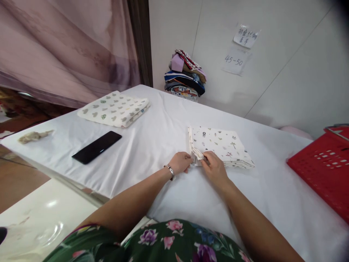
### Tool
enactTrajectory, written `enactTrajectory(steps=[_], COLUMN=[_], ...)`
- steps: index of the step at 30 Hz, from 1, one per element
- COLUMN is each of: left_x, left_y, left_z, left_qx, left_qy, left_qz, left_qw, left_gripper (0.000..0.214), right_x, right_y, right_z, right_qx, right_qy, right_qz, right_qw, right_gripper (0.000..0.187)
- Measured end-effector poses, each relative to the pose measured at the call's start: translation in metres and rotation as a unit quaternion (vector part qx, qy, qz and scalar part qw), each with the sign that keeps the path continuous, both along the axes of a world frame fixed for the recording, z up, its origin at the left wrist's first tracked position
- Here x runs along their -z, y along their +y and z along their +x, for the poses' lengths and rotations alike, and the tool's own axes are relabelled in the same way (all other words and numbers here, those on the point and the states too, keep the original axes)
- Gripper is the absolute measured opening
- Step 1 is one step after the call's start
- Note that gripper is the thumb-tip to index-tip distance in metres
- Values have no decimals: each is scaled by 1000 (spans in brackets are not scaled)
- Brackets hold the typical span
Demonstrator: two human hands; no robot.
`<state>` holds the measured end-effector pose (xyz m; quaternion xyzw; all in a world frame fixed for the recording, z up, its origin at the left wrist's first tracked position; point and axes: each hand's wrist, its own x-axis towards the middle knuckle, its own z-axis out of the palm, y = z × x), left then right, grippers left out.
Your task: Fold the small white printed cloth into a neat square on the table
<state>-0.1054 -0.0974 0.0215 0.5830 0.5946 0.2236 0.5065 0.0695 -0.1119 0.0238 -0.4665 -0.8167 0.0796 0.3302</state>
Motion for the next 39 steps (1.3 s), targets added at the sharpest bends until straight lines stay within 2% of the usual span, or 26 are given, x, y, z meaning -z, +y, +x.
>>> enactTrajectory(steps=[3,7,9,12,15,20,24,32,35,39], left_x=[-3,-3,-1,2,4,4,2,4,4,1], left_y=[0,-10,-17,-23,-23,-20,-22,-15,-9,-1], left_z=[2,5,7,12,17,22,23,26,26,17], left_qx=[19,-11,8,52,65,35,12,0,-12,-53], left_qy=[42,144,193,244,270,234,199,213,161,39], left_qz=[0,151,200,215,223,194,162,157,154,64], left_qw=[999,978,960,944,934,952,966,964,975,996], left_gripper=[23,24,21,25,27,23,31,24,18,12], right_x=[0,-1,-1,0,1,3,4,8,7,1], right_y=[0,1,2,2,3,5,5,7,7,3], right_z=[0,0,0,1,2,3,4,5,5,5], right_qx=[2,11,16,17,11,-1,-6,-8,-14,-9], right_qy=[12,50,63,69,71,80,86,104,106,99], right_qz=[-6,-26,-35,-38,-35,-35,-30,-36,-29,-14], right_qw=[1000,998,997,997,997,996,996,994,994,995], right_gripper=[12,10,8,8,8,8,7,8,9,13])
